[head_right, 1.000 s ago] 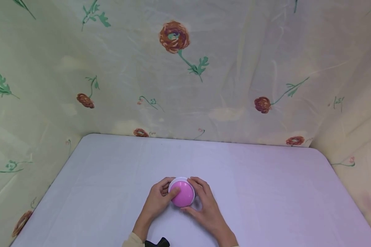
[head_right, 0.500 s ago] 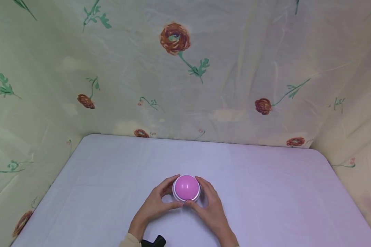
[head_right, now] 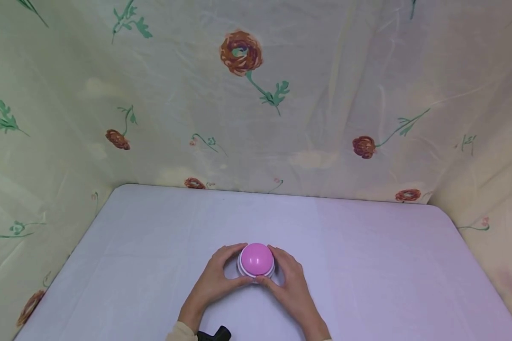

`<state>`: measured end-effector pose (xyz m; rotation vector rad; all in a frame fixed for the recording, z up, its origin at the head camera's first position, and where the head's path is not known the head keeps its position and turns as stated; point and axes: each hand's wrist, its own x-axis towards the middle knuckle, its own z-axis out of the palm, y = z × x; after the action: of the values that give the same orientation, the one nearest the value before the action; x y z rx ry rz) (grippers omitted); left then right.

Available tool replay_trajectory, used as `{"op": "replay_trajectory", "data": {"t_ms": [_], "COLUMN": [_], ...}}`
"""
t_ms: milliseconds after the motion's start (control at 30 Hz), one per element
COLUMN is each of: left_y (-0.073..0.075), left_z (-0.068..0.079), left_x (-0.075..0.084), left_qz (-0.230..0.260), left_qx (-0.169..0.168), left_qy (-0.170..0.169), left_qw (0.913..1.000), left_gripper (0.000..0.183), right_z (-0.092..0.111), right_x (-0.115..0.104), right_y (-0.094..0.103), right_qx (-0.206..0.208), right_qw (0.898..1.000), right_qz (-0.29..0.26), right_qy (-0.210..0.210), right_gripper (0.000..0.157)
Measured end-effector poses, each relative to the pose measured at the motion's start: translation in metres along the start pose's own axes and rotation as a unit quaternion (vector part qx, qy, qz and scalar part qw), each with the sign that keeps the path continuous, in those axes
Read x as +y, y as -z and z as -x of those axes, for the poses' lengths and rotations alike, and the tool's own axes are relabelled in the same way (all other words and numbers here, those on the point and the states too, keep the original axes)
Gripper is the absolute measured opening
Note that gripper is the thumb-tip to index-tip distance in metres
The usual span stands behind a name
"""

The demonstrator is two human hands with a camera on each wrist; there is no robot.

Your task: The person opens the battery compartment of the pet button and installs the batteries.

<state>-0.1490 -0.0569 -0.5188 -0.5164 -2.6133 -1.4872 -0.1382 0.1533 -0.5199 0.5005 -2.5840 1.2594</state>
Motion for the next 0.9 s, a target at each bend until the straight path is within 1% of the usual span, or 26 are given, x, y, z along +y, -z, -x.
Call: {"op": "replay_trajectory", "data": {"t_ms": [100,300,467,633,700,767,900], "left_y": [-0.0004,-0.0017,-0.0028,-0.0033,-0.0034,-0.0036,-0.0043], "left_z": [0.0004,0.0024,0.0041,0.0036,0.0033,0.0032,0.0035], "left_x": [0.0001,0.0016,0.0034,0.0033,0.0025,0.0018,0.0018], "left_qz": [-0.018,-0.042,-0.049,-0.06,-0.069,-0.075,-0.081], "left_qx": [-0.005,-0.016,-0.024,-0.027,-0.025,-0.022,-0.022], "left_qy": [0.016,0.031,0.042,0.039,0.031,0.025,0.03], "left_qw": [0.9997,0.9985,0.9976,0.997,0.9969,0.9966,0.996], "left_gripper": [0.079,0.079,0.079,0.08,0.08,0.08,0.079], "right_z": [-0.0007,0.0012,0.003,0.003,0.0028,0.0024,0.0025], "right_x": [-0.0004,-0.0003,-0.0002,-0.0017,-0.002,-0.0022,-0.0031], "right_y": [0.0003,0.0001,-0.0004,0.0002,0.0,0.0001,0.0039], "right_qx": [-0.009,-0.018,-0.02,-0.021,-0.02,-0.021,-0.039], "right_qw": [1.0,0.998,0.998,0.998,0.998,0.999,0.999], "right_qz": [0.021,0.052,0.06,0.061,0.056,0.044,-0.01], "right_qy": [0.006,0.008,0.009,0.006,0.01,0.009,-0.016], "right_gripper": [0.07,0.07,0.071,0.073,0.077,0.085,0.108]}}
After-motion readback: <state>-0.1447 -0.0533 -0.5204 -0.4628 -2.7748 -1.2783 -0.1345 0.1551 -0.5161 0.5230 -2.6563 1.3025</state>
